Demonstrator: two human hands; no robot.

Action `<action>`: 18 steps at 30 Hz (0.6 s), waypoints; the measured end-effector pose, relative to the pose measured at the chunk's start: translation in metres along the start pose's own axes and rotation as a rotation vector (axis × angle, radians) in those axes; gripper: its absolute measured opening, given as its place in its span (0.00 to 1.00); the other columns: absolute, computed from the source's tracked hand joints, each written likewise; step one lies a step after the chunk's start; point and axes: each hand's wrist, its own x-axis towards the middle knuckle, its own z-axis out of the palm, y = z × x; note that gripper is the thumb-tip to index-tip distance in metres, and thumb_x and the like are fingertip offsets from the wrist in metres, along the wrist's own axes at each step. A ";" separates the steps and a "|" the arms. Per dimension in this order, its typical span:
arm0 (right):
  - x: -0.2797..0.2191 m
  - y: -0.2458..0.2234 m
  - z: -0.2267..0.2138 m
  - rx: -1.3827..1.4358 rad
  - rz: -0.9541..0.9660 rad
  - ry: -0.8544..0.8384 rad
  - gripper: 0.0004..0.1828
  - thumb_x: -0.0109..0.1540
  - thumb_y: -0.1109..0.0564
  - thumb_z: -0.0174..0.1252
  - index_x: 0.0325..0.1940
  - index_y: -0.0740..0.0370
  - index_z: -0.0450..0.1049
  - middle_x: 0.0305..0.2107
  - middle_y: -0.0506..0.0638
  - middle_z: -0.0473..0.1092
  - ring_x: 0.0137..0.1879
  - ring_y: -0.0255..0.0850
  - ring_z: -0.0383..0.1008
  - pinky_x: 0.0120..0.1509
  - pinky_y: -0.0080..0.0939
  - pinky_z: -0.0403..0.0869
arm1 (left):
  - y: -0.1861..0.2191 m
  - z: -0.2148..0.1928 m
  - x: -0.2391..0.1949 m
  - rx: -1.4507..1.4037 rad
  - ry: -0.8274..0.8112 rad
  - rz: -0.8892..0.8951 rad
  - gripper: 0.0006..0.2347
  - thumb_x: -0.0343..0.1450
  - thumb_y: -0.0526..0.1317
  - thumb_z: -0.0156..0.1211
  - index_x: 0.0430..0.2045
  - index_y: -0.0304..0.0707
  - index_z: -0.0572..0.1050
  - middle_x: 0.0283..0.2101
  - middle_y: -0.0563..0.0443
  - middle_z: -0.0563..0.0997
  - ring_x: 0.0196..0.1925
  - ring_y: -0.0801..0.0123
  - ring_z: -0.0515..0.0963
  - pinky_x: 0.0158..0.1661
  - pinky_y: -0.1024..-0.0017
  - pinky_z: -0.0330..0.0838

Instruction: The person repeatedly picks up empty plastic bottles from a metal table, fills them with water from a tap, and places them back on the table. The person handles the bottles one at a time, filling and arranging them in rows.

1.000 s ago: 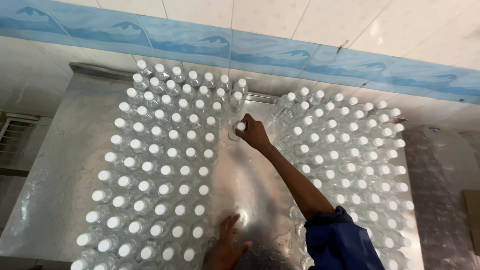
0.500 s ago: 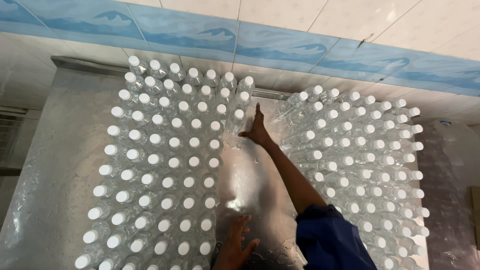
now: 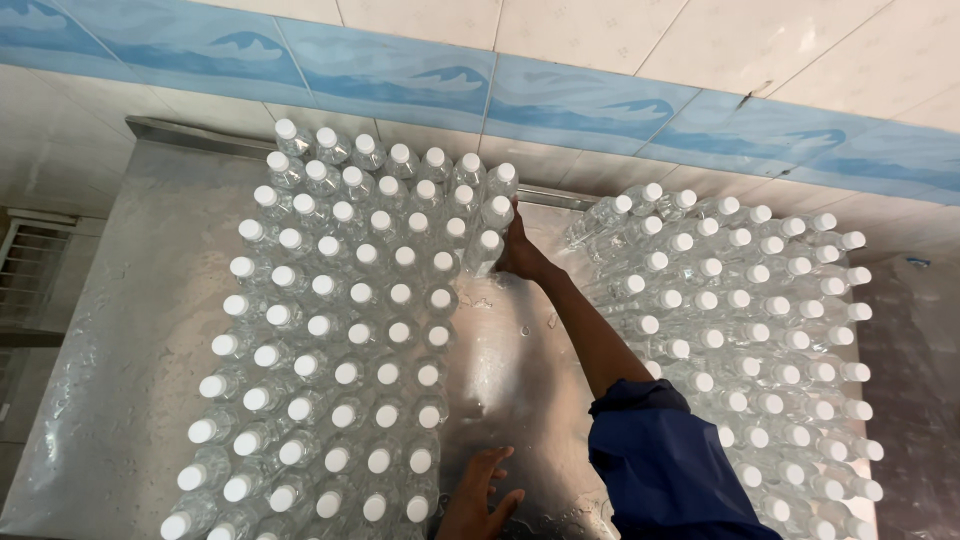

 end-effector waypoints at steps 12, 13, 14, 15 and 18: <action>-0.004 0.007 0.001 0.075 0.027 -0.055 0.97 0.47 0.54 0.89 0.80 0.54 0.02 0.83 0.59 0.12 0.90 0.61 0.22 0.88 0.61 0.49 | -0.006 0.010 0.003 0.034 -0.061 -0.030 0.23 0.74 0.48 0.68 0.66 0.55 0.73 0.64 0.56 0.75 0.56 0.69 0.83 0.49 0.68 0.79; -0.003 0.007 0.001 0.075 0.022 -0.053 0.97 0.47 0.54 0.89 0.80 0.54 0.02 0.83 0.59 0.12 0.90 0.61 0.22 0.88 0.61 0.49 | -0.009 0.011 0.004 0.038 -0.059 -0.026 0.23 0.74 0.48 0.68 0.66 0.55 0.73 0.64 0.56 0.75 0.56 0.69 0.83 0.49 0.68 0.79; -0.003 0.008 0.000 0.058 0.023 -0.059 0.98 0.46 0.54 0.89 0.80 0.54 0.03 0.82 0.59 0.10 0.90 0.61 0.20 0.88 0.60 0.48 | -0.012 0.013 0.004 0.040 -0.062 -0.040 0.23 0.74 0.48 0.69 0.65 0.58 0.73 0.64 0.58 0.75 0.56 0.72 0.83 0.49 0.69 0.80; -0.003 0.008 0.001 0.041 0.024 -0.070 0.98 0.46 0.54 0.89 0.80 0.55 0.03 0.81 0.58 0.07 0.90 0.60 0.18 0.89 0.59 0.47 | -0.015 0.017 0.003 0.039 -0.063 -0.057 0.23 0.73 0.47 0.71 0.64 0.61 0.74 0.64 0.61 0.75 0.55 0.76 0.84 0.49 0.70 0.81; -0.001 0.007 -0.004 0.059 0.019 -0.085 0.97 0.47 0.54 0.88 0.79 0.55 0.02 0.82 0.60 0.11 0.89 0.62 0.21 0.87 0.60 0.50 | -0.008 0.010 0.002 0.075 -0.147 -0.121 0.22 0.76 0.50 0.66 0.67 0.59 0.72 0.66 0.56 0.73 0.60 0.69 0.82 0.53 0.65 0.79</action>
